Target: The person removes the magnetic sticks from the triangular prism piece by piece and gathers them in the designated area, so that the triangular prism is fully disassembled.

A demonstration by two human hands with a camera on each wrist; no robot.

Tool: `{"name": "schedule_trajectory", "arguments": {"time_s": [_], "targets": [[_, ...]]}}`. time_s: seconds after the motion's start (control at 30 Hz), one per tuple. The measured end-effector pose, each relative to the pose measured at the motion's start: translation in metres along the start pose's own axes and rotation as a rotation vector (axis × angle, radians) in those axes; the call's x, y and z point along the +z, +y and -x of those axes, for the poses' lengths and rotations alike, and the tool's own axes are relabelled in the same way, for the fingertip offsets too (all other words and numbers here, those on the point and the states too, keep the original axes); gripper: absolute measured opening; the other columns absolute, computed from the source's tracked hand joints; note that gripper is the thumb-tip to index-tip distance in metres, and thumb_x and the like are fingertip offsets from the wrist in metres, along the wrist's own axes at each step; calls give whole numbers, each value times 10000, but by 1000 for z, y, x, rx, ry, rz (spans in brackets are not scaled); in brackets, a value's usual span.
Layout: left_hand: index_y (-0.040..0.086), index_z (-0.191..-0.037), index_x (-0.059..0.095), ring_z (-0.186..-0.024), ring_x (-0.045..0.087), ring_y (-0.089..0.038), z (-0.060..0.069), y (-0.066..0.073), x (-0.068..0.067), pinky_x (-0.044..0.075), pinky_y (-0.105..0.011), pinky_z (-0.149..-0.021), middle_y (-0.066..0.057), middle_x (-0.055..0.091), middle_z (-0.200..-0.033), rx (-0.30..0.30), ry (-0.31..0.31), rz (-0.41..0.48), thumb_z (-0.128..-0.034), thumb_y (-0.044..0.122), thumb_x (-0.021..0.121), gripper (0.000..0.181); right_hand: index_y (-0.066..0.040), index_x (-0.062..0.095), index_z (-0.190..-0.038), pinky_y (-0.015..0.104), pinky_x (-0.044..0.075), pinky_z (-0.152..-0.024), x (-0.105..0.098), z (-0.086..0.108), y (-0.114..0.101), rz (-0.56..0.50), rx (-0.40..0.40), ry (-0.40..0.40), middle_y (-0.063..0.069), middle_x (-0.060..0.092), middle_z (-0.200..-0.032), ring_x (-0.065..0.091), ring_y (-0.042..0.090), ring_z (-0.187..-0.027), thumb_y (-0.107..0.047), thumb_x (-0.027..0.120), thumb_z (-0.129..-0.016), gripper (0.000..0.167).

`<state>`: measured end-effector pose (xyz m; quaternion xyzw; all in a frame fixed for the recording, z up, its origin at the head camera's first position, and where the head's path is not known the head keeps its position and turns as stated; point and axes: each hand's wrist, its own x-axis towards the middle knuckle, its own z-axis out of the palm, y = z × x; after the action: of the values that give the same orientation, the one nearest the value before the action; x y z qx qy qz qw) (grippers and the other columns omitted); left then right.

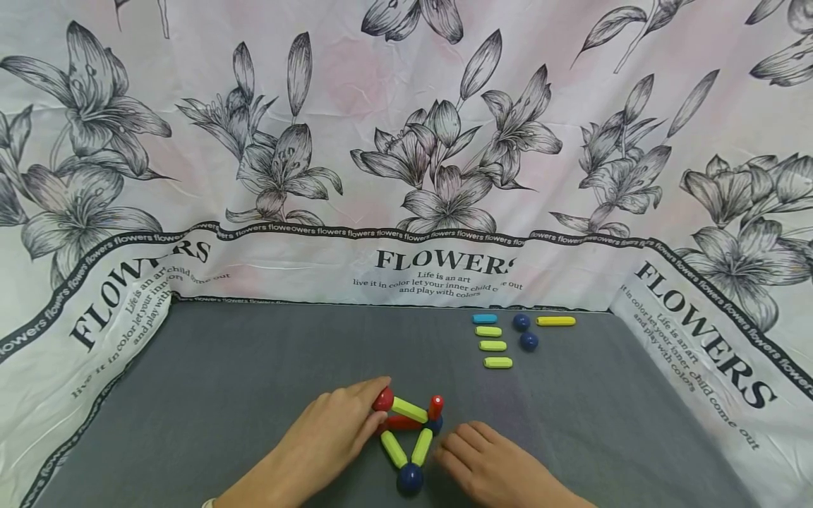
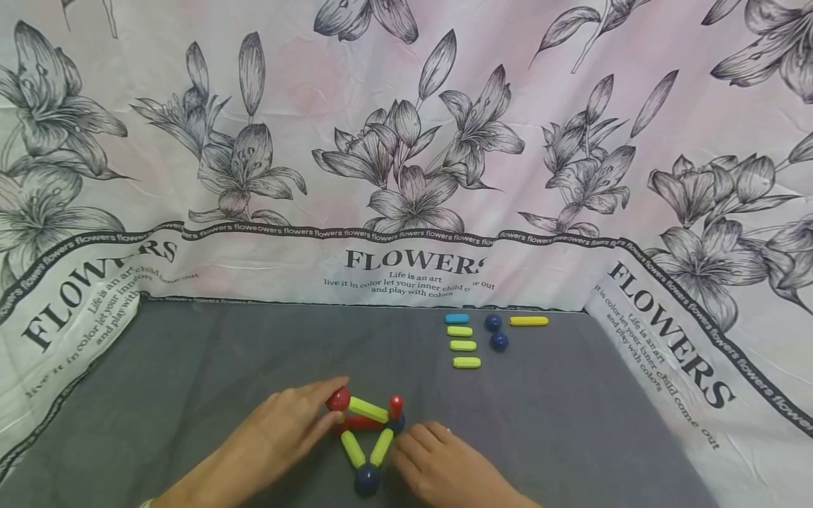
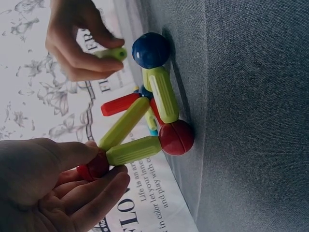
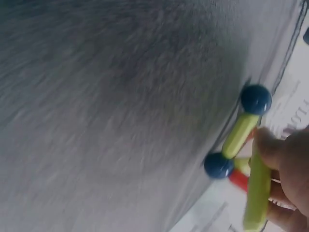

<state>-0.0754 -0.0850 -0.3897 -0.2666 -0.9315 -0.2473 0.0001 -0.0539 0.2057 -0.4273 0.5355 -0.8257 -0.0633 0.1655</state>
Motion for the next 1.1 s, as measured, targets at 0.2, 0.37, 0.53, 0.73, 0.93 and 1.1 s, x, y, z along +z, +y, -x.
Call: {"name": "schedule_trajectory", "arguments": {"time_s": [0.2,0.37,0.53,0.73,0.93,1.1], "targets": [[59,-1431,634,-1157,729,-238,-1,-1,0,608,-440,-911,-78,698,-1380,-1,-11,-1,-1022,261,736,467,-103,658,-1307,326,557,-912,-10,21,21,-76,145,-39,-5,627,-1211,563,149,-1067,-150,893,-853,513],[64,-1434,634,-1160,729,-246,-1,-1,1,609,-443,-909,-77,697,-1382,-5,-12,1,-1025,251,732,460,-83,631,-1359,341,553,-957,-18,41,43,-90,279,-18,-6,607,-1289,564,151,-1152,-2,860,-823,589],[67,-1435,637,-1165,728,-250,-1,-2,2,609,-452,-911,-78,696,-1386,-22,-18,1,-1036,271,718,455,-60,653,-1331,355,516,-976,-18,64,75,-42,348,111,20,628,-1295,591,190,-1186,55,639,-887,459],[66,-1436,635,-1169,726,-247,-2,-2,1,606,-456,-919,-79,696,-1387,-28,-27,2,-1036,283,717,463,-86,696,-1242,421,584,-856,-8,90,120,-8,457,150,38,670,-1232,630,226,-1134,110,762,-835,456],[67,-1438,636,-1180,721,-241,-2,-2,0,604,-451,-924,-76,696,-1388,-32,-29,-1,-1034,287,720,468,-51,703,-1227,518,598,-827,8,105,154,-35,578,98,121,685,-1220,675,329,-1117,117,780,-849,421],[70,-1433,638,-1159,730,-244,-1,-1,0,611,-446,-904,-76,701,-1378,-17,-19,2,-1022,272,736,468,-50,712,-1236,538,592,-845,18,107,173,-64,636,42,138,704,-1222,695,342,-1090,75,727,-918,341]]}}
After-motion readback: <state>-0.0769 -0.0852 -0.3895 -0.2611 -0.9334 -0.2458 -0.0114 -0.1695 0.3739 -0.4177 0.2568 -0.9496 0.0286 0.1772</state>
